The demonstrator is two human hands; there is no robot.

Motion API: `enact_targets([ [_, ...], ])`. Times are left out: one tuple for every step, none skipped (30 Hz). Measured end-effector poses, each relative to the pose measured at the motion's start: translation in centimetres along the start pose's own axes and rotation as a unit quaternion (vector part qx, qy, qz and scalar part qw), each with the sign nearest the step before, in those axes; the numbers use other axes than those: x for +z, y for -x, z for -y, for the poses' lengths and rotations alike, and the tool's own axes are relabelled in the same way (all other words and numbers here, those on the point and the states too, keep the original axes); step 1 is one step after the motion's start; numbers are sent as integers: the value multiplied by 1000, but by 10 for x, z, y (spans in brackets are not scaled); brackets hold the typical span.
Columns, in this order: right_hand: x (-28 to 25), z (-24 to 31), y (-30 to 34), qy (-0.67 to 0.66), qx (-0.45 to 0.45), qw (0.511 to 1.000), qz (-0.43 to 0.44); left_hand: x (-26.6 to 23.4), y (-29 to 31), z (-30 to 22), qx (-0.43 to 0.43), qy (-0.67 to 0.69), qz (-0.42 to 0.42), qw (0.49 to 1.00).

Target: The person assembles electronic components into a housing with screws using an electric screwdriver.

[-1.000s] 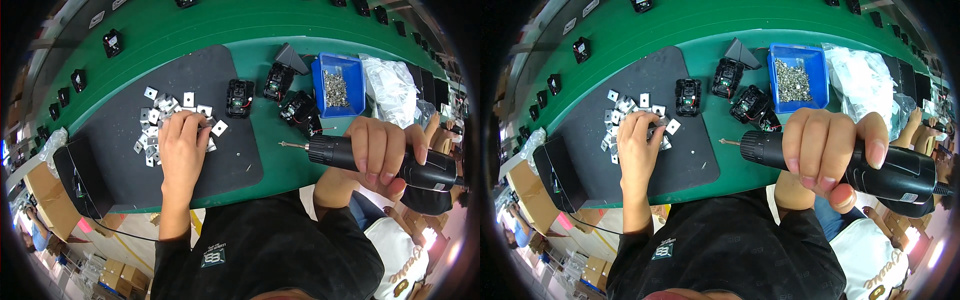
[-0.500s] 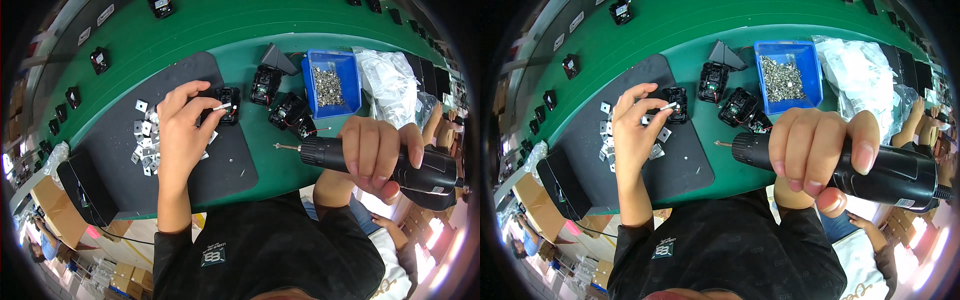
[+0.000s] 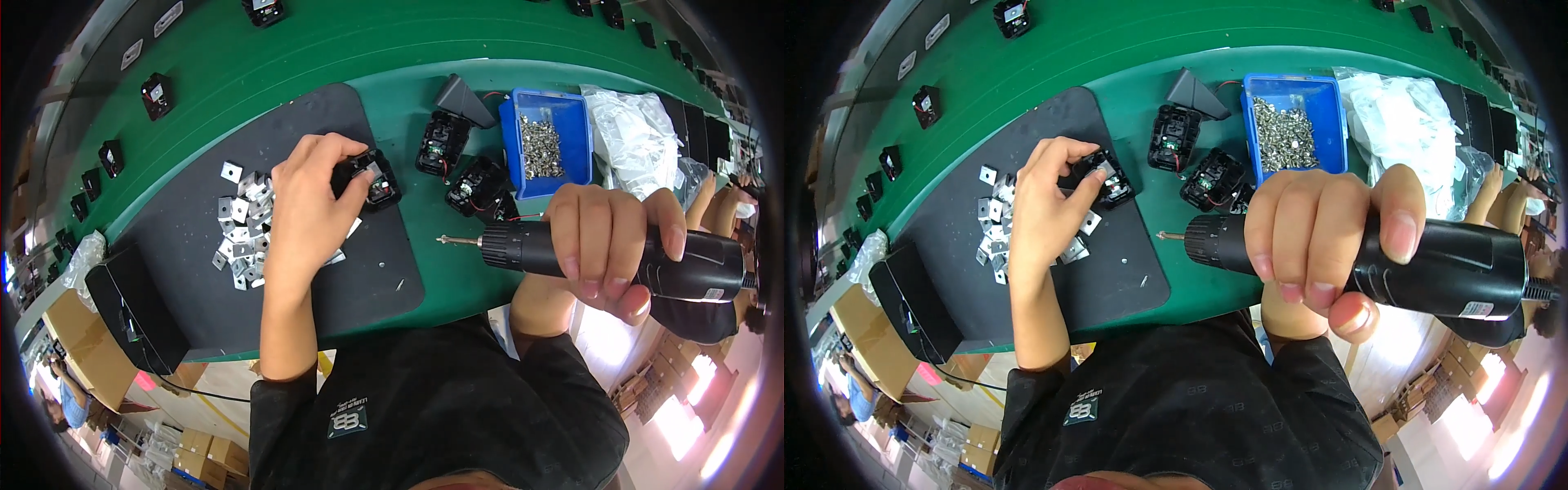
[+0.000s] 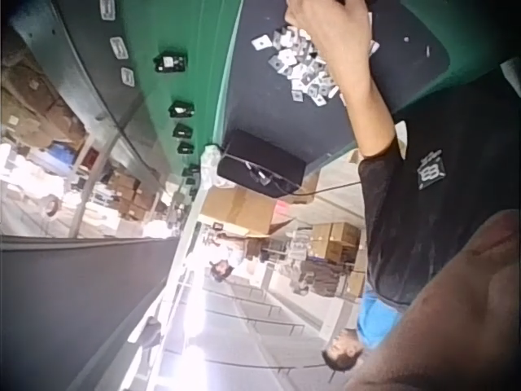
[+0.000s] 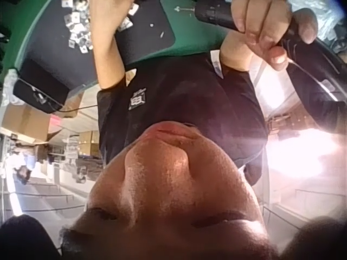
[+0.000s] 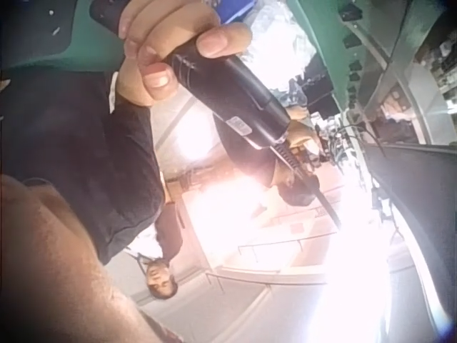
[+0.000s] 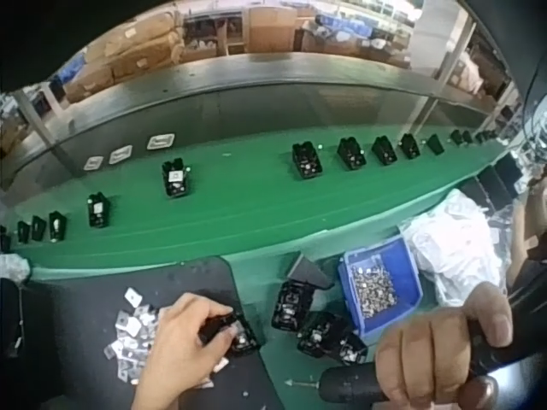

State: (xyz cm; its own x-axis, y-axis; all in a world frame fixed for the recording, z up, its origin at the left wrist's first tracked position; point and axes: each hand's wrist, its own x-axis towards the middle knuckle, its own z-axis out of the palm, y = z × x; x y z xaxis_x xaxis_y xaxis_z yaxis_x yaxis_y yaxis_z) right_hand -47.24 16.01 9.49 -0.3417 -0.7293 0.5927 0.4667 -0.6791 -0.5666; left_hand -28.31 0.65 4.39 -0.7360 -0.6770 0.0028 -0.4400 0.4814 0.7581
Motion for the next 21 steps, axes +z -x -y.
enact_targets([
  [3,-4,-2,-2,3,1000,3,2,2,1,14,-20,-16,1000],
  [7,-8,-4,6,4,1000,-25,5,1,4,50,-47,-35,997],
  [11,-10,-6,13,5,998,-54,4,2,5,48,-46,-38,997],
  [12,-10,-5,27,10,998,-64,5,3,6,15,-28,-15,999],
  [13,-13,-5,29,12,998,-62,5,3,8,-18,-10,9,1000],
  [15,-18,-6,62,-6,994,-85,4,6,13,5,-41,16,999],
  [15,-21,-6,95,-23,989,-108,2,8,13,4,-37,16,999],
  [12,-22,-5,113,-19,988,-100,-2,9,11,30,-20,-4,999],
  [13,-25,-5,115,-17,988,-100,-6,12,9,56,-2,-24,998],
  [15,-29,-6,130,-20,986,-101,-12,15,10,80,-19,-5,997],
  [17,-33,-7,145,-22,984,-103,-14,16,9,80,-16,-4,997],
  [14,-37,-5,154,-39,983,-92,-14,16,8,94,-64,15,993],
  [16,-43,-5,155,-35,983,-90,-13,17,9,106,-110,32,988],
  [19,-49,-5,164,-32,981,-98,-7,18,14,103,-125,28,986],
  [21,-55,-5,172,-29,979,-106,-3,19,18,101,-122,26,987],
  [25,-58,-5,170,-21,977,-126,-1,19,19,106,-125,20,986],
  [25,-60,-6,170,-18,977,-124,-1,19,20,111,-129,14,985],
  [24,-63,-6,170,-6,978,-125,0,19,20,109,-127,13,986],
  [23,-66,-6,169,5,978,-125,0,18,20,113,-109,13,987],
  [22,-67,-5,162,11,979,-123,0,17,20,117,-92,13,989],
  [22,-69,-5,162,13,979,-121,0,17,19,115,-91,11,989],
])
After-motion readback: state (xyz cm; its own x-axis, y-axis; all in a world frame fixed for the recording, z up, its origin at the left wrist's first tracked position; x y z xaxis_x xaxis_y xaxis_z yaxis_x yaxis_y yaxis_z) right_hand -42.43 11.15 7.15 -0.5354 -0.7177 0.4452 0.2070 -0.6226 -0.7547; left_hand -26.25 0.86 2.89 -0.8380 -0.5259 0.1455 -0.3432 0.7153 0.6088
